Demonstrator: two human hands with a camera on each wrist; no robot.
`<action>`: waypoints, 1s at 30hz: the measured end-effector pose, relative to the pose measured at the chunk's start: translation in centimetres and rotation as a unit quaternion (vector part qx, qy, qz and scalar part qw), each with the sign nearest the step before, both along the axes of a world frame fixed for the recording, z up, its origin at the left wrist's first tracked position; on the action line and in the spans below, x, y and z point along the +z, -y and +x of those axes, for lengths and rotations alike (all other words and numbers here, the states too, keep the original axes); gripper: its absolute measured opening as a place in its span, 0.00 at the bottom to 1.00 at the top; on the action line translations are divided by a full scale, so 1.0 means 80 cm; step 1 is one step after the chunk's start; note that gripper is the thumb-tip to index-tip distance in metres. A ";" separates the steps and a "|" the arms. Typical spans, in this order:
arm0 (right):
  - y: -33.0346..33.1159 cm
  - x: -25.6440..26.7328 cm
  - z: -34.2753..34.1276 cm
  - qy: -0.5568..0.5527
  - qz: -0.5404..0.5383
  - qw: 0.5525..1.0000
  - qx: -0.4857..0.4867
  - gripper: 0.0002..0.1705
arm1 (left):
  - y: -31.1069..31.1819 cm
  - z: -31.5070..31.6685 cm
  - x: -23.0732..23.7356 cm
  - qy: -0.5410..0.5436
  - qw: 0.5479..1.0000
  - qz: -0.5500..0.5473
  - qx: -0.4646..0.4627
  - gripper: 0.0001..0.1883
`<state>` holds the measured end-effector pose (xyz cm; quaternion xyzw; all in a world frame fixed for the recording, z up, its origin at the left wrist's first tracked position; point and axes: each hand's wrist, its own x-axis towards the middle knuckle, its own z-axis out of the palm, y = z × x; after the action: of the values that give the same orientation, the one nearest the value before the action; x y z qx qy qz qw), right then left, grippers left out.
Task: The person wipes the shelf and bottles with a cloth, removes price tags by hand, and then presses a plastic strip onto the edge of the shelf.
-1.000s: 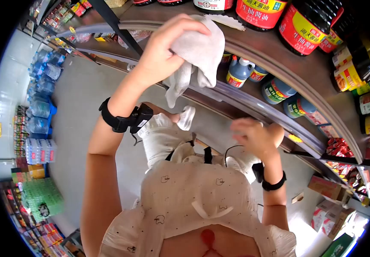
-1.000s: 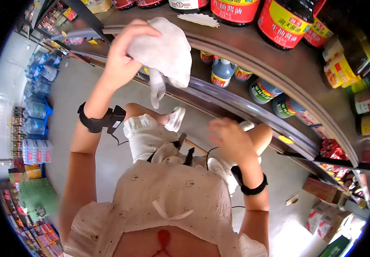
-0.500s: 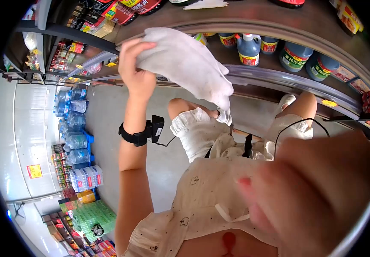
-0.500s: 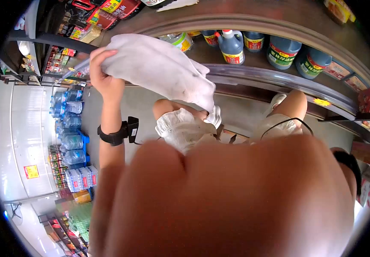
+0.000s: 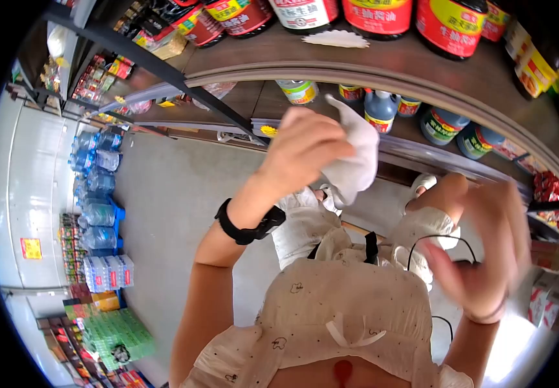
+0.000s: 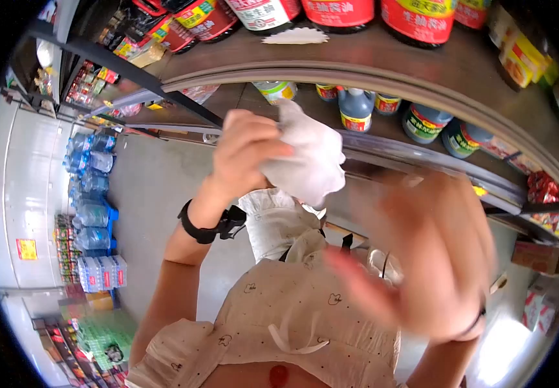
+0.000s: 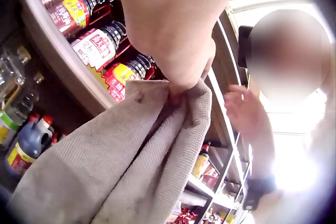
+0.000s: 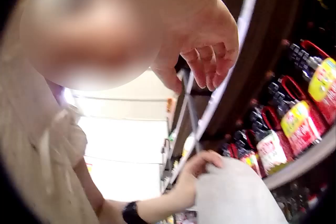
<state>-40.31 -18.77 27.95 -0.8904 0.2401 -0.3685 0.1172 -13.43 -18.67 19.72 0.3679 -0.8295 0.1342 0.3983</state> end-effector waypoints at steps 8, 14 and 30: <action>0.081 -0.109 0.087 0.003 0.168 0.976 0.137 0.25 | 0.004 -0.007 0.014 0.011 0.999 0.040 -0.033 0.20; 0.115 -0.162 0.031 0.119 -0.074 0.977 -0.159 0.22 | 0.002 0.164 0.045 -0.193 0.960 -0.109 0.168 0.33; 0.210 -0.140 0.025 0.085 -0.088 0.933 -0.339 0.15 | 0.095 0.474 0.094 -0.178 0.851 -0.256 0.421 0.28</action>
<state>-38.29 -35.59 16.75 -0.7282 0.4831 -0.4806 -0.0733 24.45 -26.31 27.20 0.5845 -0.4458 0.4291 0.5249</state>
